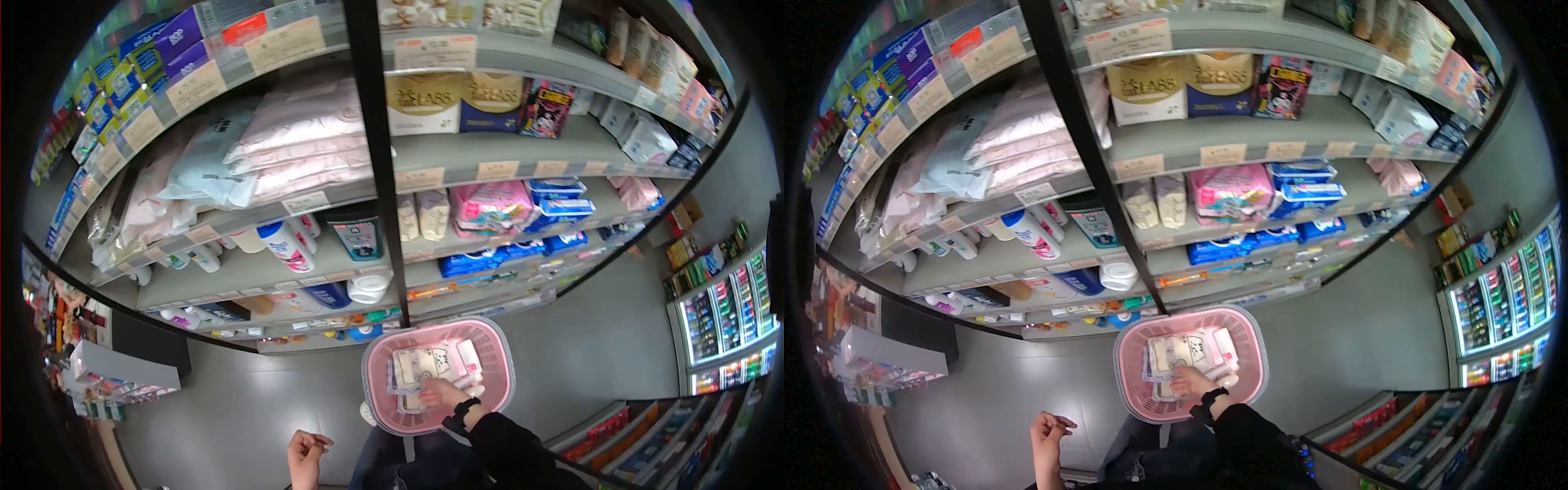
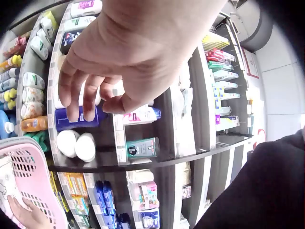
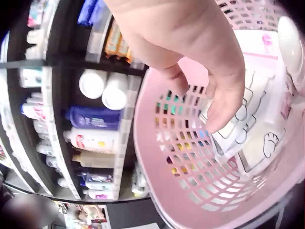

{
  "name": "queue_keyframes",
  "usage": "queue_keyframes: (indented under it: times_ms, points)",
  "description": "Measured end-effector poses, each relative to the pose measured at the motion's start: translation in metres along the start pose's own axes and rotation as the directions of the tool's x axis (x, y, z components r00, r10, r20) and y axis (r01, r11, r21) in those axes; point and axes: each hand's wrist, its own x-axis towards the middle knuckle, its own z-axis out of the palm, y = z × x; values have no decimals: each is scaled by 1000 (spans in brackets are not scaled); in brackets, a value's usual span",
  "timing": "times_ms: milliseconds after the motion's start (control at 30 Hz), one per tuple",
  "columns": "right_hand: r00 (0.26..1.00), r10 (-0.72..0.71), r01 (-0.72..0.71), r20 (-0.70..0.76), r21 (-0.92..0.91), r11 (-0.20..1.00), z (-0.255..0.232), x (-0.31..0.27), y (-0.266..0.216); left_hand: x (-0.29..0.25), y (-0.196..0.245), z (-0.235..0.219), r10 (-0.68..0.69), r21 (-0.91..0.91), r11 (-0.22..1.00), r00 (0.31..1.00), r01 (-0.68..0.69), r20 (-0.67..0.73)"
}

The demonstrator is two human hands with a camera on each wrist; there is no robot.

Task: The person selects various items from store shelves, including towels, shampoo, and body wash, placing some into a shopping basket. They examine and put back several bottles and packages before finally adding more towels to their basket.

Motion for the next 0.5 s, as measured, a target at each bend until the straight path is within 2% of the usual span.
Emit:
queue_keyframes:
  times_ms: [67,100,133,200,267,300,333,367,400,433,467,500]
  points:
    - [958,240,-221,-155,132,966,8,43,15,-3,-4,-10,-29,-9,1000,999,28,-43]
    - [970,232,-203,-77,270,941,8,44,20,-3,-4,-14,-42,-24,999,998,41,-51]
    - [971,231,-206,-68,260,944,12,48,23,-4,-12,-23,-35,-25,999,997,33,-63]
    - [992,93,-50,-87,405,913,19,57,33,-5,-29,-43,6,-48,999,1000,-5,22]
    - [991,104,-51,-86,469,882,-13,107,71,-5,-14,-40,-4,-43,999,1000,3,-19]
    - [994,-52,63,-95,117,991,-27,122,88,-5,-14,-45,-30,-8,1000,999,30,-43]
    - [979,-201,184,-45,-246,952,-16,115,87,-5,-14,-50,-58,26,998,996,60,-67]
    - [952,230,-81,-204,554,829,-8,116,72,-6,-13,-55,-62,30,997,995,65,-77]
    - [951,236,-90,-199,551,829,3,103,76,-5,-11,-59,-65,32,997,994,68,-87]
    - [972,-23,74,-235,213,974,7,96,78,-3,-10,-64,-66,33,997,993,69,-96]
    - [945,-278,255,-173,-146,956,12,92,76,-1,-11,-69,-65,34,997,992,68,-104]
    - [961,-68,164,-268,357,920,3,120,80,-1,-12,-74,-59,6,998,992,60,-111]
